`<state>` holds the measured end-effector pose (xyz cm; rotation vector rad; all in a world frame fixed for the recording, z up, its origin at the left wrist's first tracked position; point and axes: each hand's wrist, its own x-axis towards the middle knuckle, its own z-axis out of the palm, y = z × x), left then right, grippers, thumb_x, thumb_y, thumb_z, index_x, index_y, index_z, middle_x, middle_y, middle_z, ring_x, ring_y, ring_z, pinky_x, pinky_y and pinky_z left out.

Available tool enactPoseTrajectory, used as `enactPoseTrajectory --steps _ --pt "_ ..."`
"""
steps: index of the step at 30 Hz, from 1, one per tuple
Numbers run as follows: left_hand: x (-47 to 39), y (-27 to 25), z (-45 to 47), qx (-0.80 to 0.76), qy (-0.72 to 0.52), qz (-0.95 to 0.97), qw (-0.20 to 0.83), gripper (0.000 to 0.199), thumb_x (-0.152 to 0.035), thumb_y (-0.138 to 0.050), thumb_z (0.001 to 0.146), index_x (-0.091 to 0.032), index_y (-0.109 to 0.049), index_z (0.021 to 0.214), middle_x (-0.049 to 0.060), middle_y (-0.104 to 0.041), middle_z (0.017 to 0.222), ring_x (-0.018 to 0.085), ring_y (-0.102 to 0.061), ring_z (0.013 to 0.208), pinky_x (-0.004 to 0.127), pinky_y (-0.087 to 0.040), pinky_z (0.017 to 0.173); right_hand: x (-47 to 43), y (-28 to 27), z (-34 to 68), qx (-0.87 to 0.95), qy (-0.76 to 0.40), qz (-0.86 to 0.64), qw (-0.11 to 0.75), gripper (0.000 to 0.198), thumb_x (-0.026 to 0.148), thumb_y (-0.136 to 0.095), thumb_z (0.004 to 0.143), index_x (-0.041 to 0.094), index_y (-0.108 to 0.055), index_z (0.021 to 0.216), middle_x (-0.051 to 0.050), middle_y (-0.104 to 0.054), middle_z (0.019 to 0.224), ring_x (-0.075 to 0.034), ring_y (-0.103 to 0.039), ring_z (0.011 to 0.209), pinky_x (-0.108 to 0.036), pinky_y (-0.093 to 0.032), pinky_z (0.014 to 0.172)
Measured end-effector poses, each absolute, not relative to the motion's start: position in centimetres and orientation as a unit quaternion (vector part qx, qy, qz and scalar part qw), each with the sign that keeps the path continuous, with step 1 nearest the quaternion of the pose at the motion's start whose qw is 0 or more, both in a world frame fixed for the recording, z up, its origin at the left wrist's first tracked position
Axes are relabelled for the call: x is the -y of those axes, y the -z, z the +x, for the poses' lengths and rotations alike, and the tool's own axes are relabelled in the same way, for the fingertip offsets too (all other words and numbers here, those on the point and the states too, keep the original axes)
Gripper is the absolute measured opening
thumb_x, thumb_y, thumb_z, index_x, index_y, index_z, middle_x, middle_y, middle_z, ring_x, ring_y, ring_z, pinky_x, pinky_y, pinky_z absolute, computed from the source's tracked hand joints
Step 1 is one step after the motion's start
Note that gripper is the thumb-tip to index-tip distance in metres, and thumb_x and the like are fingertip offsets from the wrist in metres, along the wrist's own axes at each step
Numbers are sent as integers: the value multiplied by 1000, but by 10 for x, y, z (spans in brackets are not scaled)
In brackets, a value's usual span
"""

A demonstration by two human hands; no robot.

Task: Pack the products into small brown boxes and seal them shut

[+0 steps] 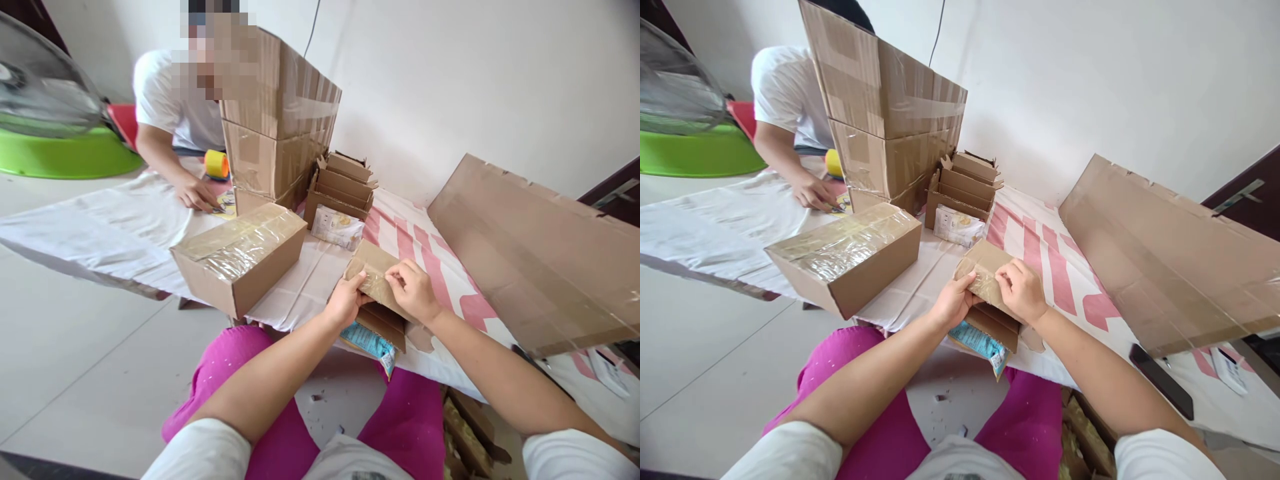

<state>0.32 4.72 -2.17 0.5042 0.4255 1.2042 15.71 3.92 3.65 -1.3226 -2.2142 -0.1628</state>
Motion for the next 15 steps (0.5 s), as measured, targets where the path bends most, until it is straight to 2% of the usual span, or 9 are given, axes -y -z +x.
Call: enactPoseTrajectory --steps 4,9,12,15 --pt "-49 21 4 -206 -557 226 772 26 -21 -58 83 -13 -61 107 9 -73 91 20 -69 79 38 -60 72 -52 -36 157 740 -69 -602 292 10 28 -56 80 21 -62 76 -1 -63 75 -15 -57 67 -29 -44 65" --pt "-51 21 4 -206 -559 217 774 26 -21 -59 82 -14 -61 108 9 -73 92 20 -70 78 38 -60 72 -62 -37 157 713 -126 -628 286 15 32 -54 81 21 -63 75 0 -65 73 -16 -58 68 -29 -44 67" --pt "-51 21 4 -209 -559 216 772 27 -21 -58 83 -15 -61 108 9 -73 93 20 -69 77 37 -60 70 -63 -42 157 699 -127 -624 325 25 37 -48 85 21 -66 94 -2 -67 80 -18 -60 73 -32 -46 71" --pt "-50 22 5 -207 -564 214 770 28 -21 -58 83 -15 -61 110 8 -73 93 20 -69 78 36 -60 72 -65 -48 151 703 -109 -605 358 38 39 -49 86 20 -61 117 -3 -64 81 -18 -59 73 -34 -48 73"
